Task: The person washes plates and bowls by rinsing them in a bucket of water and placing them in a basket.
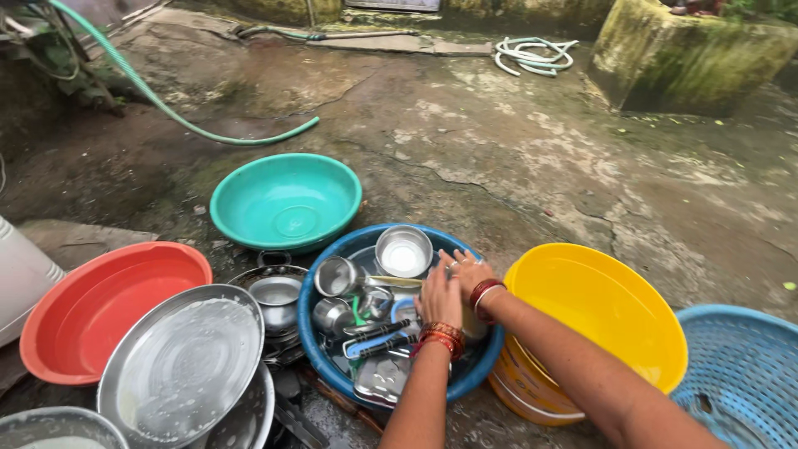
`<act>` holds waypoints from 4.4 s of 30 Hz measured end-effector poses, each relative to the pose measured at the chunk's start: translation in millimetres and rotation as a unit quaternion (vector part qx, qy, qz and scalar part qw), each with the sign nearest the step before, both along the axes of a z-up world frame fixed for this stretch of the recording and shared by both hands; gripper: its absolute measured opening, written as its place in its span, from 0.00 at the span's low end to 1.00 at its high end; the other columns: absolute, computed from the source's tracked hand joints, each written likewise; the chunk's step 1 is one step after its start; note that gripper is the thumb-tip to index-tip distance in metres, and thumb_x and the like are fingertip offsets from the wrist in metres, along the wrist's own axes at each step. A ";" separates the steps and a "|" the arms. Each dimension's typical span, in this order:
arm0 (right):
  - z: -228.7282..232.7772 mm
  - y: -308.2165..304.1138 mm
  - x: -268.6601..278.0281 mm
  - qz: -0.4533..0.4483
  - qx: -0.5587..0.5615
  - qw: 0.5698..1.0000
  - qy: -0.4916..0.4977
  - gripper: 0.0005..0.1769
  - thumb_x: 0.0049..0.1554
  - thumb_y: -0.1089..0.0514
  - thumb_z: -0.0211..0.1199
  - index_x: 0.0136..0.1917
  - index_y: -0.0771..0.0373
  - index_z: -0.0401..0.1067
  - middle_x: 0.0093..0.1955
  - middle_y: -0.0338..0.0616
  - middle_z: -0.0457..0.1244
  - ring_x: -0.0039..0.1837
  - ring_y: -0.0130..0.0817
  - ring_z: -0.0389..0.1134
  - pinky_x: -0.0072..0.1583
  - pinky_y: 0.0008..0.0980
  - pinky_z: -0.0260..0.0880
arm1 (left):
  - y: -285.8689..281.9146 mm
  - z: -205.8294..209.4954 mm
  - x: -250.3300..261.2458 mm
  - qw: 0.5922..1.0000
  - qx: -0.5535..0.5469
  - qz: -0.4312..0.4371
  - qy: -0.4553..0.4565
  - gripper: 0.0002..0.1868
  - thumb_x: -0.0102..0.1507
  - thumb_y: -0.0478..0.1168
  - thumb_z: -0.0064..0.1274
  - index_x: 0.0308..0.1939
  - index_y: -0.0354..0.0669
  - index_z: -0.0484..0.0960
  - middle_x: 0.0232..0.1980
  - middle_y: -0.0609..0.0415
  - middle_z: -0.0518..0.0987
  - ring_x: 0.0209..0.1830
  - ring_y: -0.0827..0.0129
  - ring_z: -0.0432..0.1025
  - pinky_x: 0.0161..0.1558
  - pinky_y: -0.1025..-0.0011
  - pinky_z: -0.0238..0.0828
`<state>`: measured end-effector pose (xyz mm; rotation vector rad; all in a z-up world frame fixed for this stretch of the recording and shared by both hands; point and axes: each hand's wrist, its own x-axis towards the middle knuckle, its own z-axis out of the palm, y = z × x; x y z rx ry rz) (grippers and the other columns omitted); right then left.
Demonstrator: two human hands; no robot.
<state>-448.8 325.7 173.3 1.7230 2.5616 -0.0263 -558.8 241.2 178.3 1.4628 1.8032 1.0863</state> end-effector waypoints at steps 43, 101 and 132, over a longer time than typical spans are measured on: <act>12.5 24.9 -86.1 0.199 0.107 0.974 0.023 0.10 0.57 0.56 0.56 0.45 0.51 0.79 0.41 0.47 0.71 0.52 0.48 0.72 0.67 0.63 0.59 | 79.8 -113.1 -97.1 0.708 -0.067 0.279 -0.645 0.34 0.65 0.61 0.42 0.74 0.59 0.64 0.71 0.59 0.66 0.68 0.58 0.64 0.57 0.53 0.61; 7.5 -68.9 294.6 -0.332 -0.196 0.558 0.735 0.28 0.63 0.35 0.50 0.55 0.58 0.76 0.54 0.49 0.70 0.56 0.49 0.71 0.59 0.46 0.70 | 19.2 32.0 175.0 0.957 0.156 -0.207 -0.126 0.33 0.63 0.58 0.65 0.21 0.33 0.71 0.21 0.41 0.61 0.17 0.60 0.55 0.22 0.59 0.54; -26.3 -123.2 216.1 0.003 0.157 0.910 0.383 0.15 0.64 0.52 0.57 0.57 0.61 0.76 0.53 0.49 0.71 0.56 0.43 0.69 0.58 0.41 0.69 | 51.5 21.5 162.7 0.754 -0.273 -0.195 -0.565 0.32 0.56 0.54 0.65 0.59 0.45 0.75 0.51 0.52 0.80 0.45 0.59 0.76 0.43 0.52 0.75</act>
